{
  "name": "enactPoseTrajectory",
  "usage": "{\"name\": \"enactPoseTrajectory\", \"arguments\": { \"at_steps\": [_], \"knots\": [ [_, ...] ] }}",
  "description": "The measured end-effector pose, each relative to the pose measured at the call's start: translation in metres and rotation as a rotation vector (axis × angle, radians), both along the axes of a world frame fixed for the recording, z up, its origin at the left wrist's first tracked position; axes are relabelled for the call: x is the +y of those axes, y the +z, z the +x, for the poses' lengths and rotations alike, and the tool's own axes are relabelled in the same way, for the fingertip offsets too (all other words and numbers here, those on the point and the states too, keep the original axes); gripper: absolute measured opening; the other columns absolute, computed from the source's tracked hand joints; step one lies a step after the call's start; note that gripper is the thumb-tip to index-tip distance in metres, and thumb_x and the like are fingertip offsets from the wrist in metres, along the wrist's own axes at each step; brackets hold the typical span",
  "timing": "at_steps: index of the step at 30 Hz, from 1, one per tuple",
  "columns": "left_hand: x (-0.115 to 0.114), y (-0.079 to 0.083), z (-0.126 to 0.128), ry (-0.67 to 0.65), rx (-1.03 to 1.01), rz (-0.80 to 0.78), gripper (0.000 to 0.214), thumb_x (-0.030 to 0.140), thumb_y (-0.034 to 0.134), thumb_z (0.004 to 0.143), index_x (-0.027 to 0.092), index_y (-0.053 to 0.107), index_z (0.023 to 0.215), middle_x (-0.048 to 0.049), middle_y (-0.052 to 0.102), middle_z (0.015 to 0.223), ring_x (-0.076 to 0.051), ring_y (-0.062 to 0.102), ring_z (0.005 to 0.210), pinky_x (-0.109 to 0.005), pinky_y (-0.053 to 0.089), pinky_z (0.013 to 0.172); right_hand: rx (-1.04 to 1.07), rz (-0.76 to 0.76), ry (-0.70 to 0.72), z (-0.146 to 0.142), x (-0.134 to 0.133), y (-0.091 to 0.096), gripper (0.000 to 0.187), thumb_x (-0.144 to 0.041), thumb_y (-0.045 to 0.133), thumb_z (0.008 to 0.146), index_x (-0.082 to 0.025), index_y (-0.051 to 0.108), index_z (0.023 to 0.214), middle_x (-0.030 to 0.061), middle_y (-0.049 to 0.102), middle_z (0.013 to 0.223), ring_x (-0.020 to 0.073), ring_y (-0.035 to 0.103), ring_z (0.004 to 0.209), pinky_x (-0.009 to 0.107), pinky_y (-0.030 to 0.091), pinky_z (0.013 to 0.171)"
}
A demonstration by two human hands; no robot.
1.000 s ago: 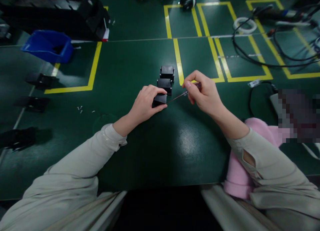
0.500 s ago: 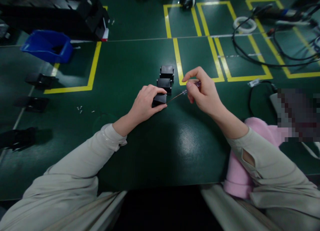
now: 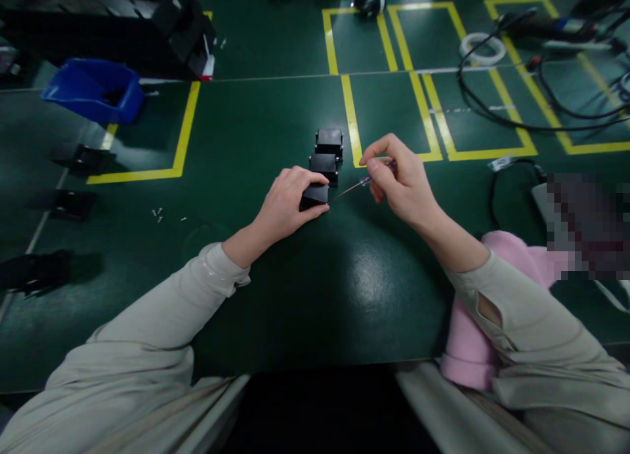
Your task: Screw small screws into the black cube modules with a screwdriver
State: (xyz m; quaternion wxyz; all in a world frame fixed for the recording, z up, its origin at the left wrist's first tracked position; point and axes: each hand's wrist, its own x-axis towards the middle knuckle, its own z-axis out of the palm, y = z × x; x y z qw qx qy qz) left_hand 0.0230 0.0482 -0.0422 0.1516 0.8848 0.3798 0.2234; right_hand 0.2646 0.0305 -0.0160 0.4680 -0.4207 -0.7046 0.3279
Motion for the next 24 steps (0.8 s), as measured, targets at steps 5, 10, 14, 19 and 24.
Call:
{"name": "enactPoseTrajectory", "arguments": {
  "at_steps": [5, 10, 14, 19, 24],
  "knots": [
    [-0.0003, 0.0005, -0.0004, 0.003, 0.0, -0.006, 0.036, 0.034, 0.067, 0.092, 0.019, 0.057, 0.123, -0.0088, 0.062, 0.123, -0.027, 0.055, 0.112, -0.04, 0.042, 0.096, -0.007, -0.017, -0.013, -0.0009, -0.0012, 0.0024, 0.013, -0.033, 0.052, 0.1, -0.023, 0.052, 0.091, -0.0102, 0.044, 0.051, 0.0057, 0.045, 0.038, 0.025, 0.03, 0.041],
    [-0.0008, 0.0005, -0.0005, -0.004, 0.0, 0.005, 0.036, 0.034, 0.067, 0.092, 0.019, 0.057, 0.123, -0.0088, 0.063, 0.123, -0.027, 0.056, 0.112, -0.04, 0.042, 0.096, 0.016, -0.002, 0.02, 0.0003, -0.0003, 0.0003, 0.007, -0.031, 0.054, 0.098, -0.025, 0.052, 0.098, -0.0102, 0.044, 0.056, 0.0067, 0.046, 0.041, 0.027, 0.036, 0.045],
    [-0.0011, 0.001, -0.0002, 0.001, 0.001, -0.014, 0.036, 0.034, 0.066, 0.092, 0.02, 0.056, 0.123, -0.0088, 0.063, 0.123, -0.027, 0.056, 0.113, -0.042, 0.042, 0.097, -0.004, -0.019, -0.004, -0.0002, -0.0007, 0.0023, 0.016, -0.038, 0.053, 0.098, -0.024, 0.052, 0.09, -0.0079, 0.046, 0.059, 0.0066, 0.046, 0.042, 0.027, 0.033, 0.044],
    [-0.001, 0.0018, 0.0005, 0.01, 0.004, -0.032, 0.036, 0.035, 0.066, 0.091, 0.021, 0.056, 0.123, -0.0089, 0.063, 0.124, -0.028, 0.055, 0.114, -0.043, 0.042, 0.098, -0.018, -0.033, -0.018, -0.0011, -0.0021, 0.0053, 0.012, -0.035, 0.053, 0.097, -0.025, 0.052, 0.091, -0.0078, 0.044, 0.057, 0.0071, 0.043, 0.042, 0.027, 0.032, 0.044],
    [-0.0012, 0.0008, 0.0004, 0.022, 0.013, -0.023, 0.04, 0.037, 0.066, 0.091, 0.02, 0.055, 0.126, -0.0093, 0.062, 0.124, -0.028, 0.055, 0.112, -0.042, 0.042, 0.097, 0.009, -0.024, 0.012, -0.0004, -0.0011, 0.0037, 0.009, -0.033, 0.055, 0.096, -0.025, 0.052, 0.094, -0.0073, 0.045, 0.06, 0.0076, 0.043, 0.046, 0.028, 0.033, 0.046]
  ]
}}
